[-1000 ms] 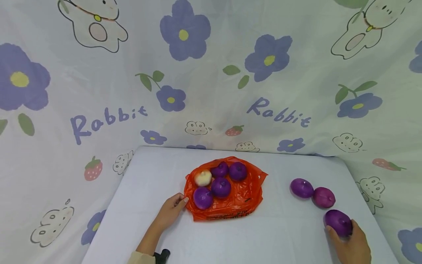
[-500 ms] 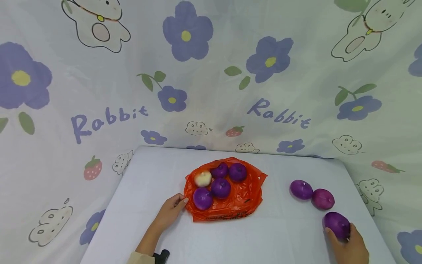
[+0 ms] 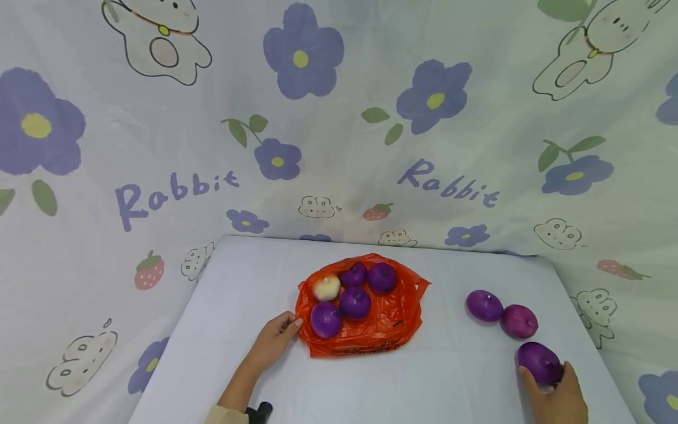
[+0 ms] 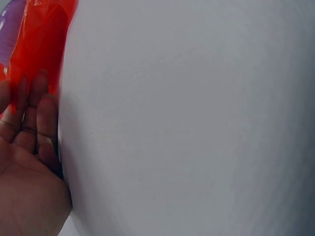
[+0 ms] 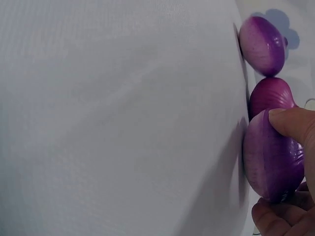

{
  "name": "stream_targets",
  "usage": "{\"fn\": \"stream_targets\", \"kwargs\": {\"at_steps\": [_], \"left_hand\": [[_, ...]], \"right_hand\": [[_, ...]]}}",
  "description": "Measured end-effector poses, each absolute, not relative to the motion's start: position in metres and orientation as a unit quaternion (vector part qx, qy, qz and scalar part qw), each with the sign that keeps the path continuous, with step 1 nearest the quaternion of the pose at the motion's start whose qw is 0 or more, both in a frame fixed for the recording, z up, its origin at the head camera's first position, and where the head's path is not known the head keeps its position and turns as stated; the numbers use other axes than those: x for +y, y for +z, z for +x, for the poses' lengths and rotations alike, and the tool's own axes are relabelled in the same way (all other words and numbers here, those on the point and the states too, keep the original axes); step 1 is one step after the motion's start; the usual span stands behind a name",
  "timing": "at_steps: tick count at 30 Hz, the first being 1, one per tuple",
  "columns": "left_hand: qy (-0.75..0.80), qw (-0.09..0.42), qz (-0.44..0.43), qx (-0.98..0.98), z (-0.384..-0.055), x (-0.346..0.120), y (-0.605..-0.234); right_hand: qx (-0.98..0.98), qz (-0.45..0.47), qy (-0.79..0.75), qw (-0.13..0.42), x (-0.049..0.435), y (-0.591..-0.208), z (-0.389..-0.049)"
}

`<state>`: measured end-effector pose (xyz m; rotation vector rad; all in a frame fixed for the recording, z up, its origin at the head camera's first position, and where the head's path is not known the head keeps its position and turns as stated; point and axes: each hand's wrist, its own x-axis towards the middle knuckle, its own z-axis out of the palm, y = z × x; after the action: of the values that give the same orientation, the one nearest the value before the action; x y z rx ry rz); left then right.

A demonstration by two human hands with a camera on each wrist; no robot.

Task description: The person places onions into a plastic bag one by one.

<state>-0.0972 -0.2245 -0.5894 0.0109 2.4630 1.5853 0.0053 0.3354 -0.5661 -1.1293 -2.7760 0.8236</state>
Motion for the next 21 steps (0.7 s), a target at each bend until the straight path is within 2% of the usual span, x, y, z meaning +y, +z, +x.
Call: {"fn": "stream_targets", "kwargs": {"at_steps": [10, 16, 21], "left_hand": [[0.531, 0.102, 0.005, 0.841, -0.098, -0.224, -0.590], [0.542, 0.099, 0.006, 0.835, -0.098, -0.223, -0.588], [0.549, 0.100, 0.006, 0.830, -0.098, -0.222, -0.586]], "right_hand": [[-0.892, -0.360, 0.271, 0.038, 0.335, -0.569, 0.008], [-0.888, -0.367, 0.276, 0.032, 0.327, -0.561, 0.007], [-0.893, -0.346, 0.282, 0.059, 0.318, -0.553, 0.007]]}}
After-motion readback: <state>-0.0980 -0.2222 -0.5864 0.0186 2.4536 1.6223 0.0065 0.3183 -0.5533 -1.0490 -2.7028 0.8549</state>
